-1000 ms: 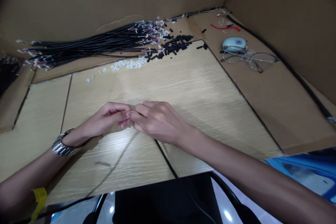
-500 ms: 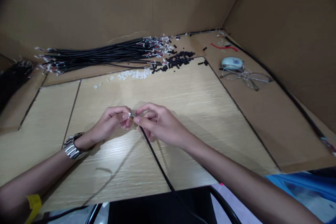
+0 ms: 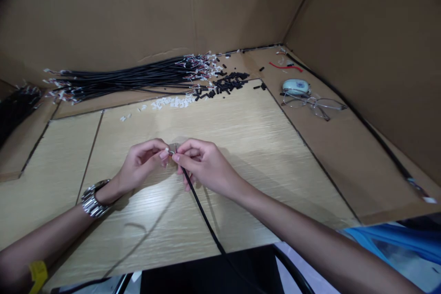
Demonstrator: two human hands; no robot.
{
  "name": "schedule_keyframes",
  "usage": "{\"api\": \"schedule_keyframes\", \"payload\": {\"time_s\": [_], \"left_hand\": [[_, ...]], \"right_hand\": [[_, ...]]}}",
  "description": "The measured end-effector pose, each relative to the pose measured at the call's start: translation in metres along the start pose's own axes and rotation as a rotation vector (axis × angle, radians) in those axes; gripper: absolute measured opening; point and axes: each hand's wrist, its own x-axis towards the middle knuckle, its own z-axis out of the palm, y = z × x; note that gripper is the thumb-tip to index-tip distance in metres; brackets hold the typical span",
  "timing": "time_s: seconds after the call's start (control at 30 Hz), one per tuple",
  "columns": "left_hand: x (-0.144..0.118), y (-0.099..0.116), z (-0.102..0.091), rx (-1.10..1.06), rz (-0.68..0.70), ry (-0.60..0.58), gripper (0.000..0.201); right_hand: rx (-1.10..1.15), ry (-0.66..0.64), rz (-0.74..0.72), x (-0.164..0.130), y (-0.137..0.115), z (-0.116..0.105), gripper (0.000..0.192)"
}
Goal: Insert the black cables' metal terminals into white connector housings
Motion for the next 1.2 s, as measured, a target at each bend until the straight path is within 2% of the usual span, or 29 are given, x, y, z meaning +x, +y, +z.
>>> {"api": "schedule_keyframes", "payload": {"time_s": [0.23, 0.33, 0.4, 0.5, 0.67, 0.83, 1.03, 1.2], "left_hand": [[0.001, -0.003, 0.002, 0.025, -0.002, 0.042, 0.020], [0.000, -0.003, 0.005, 0.086, 0.091, 0.157, 0.017], [0.000, -0.003, 0.006, 0.112, 0.145, 0.187, 0.020], [-0.001, -0.004, 0.008, 0.100, 0.133, 0.131, 0.019], [0.002, -0.005, 0.007, -0.018, 0.012, 0.073, 0.016], [0.002, -0.005, 0.005, -0.044, 0.007, 0.031, 0.013], [0.002, -0.006, 0.006, -0.029, -0.033, 0.051, 0.014], [0.002, -0.006, 0.007, -0.019, -0.012, 0.080, 0.015]], "right_hand": [[0.063, 0.031, -0.032, 0.002, -0.001, 0.001, 0.026], [0.045, 0.039, -0.037, 0.002, 0.002, 0.002, 0.027], [0.023, 0.046, -0.044, 0.002, 0.004, 0.002, 0.027], [-0.001, 0.039, -0.067, 0.002, 0.007, 0.003, 0.027], [-0.038, 0.041, -0.063, 0.002, 0.009, 0.003, 0.026], [-0.067, 0.035, -0.063, 0.000, 0.010, 0.003, 0.023], [-0.067, 0.043, -0.058, 0.000, 0.010, 0.004, 0.024], [-0.067, 0.052, -0.047, 0.000, 0.011, 0.004, 0.025]]}}
